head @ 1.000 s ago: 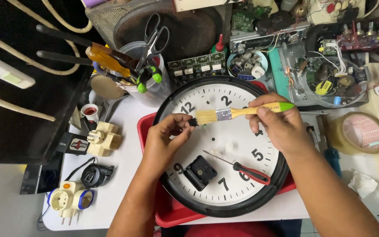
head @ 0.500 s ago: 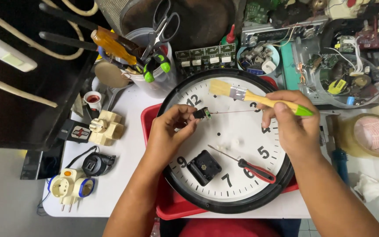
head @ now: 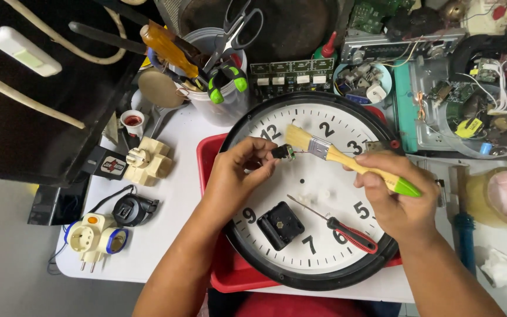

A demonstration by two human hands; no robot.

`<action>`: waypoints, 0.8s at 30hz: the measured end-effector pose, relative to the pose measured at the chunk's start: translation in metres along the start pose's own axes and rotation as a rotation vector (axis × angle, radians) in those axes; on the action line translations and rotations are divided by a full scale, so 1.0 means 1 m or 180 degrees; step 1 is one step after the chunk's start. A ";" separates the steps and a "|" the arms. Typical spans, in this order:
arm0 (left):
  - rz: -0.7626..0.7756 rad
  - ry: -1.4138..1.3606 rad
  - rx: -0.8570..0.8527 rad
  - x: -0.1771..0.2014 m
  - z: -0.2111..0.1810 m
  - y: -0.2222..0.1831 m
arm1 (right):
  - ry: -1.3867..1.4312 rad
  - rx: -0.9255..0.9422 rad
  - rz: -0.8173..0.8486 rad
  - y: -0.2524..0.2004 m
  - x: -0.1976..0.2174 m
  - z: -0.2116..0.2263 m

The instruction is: Cleaning the internal components and face of a wall clock using a small brush during a repair process.

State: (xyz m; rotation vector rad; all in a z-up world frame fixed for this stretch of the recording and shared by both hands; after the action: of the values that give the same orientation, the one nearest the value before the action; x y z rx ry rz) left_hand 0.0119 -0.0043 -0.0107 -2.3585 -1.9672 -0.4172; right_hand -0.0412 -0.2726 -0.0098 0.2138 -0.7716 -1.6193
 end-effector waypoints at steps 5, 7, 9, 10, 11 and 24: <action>0.0032 -0.0014 -0.0023 0.002 -0.005 0.000 | -0.0099 0.0094 0.0182 0.000 0.001 -0.002; 0.0041 0.0009 -0.0034 0.001 -0.003 0.000 | -0.0247 0.0182 0.0283 0.000 0.001 -0.002; -0.0001 0.0019 -0.0092 0.001 -0.001 0.000 | 0.0185 0.0097 -0.0078 0.002 -0.001 -0.001; -0.0010 0.0022 -0.0097 0.001 -0.001 0.001 | 0.0190 0.0106 -0.0075 0.001 0.000 0.002; 0.0010 0.0018 -0.0089 0.001 -0.002 0.001 | 0.0223 -0.0112 -0.0080 -0.001 0.001 0.005; 0.0046 0.0078 -0.0051 0.001 -0.005 -0.001 | -0.0156 0.0124 0.0003 0.001 -0.001 0.008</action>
State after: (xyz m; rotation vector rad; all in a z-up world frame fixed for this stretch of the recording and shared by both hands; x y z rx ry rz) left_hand 0.0100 -0.0043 -0.0062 -2.3638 -1.9427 -0.4608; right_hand -0.0446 -0.2693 -0.0039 0.2023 -0.8410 -1.6146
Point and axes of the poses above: each hand's wrist, its own y-axis towards the middle knuckle, its own x-axis out of the back of the hand, z = x × y, the point moved 1 cm from there along y, towards the middle knuckle, and after that the axes turned 4 degrees about -z, right-handed, at the moved point
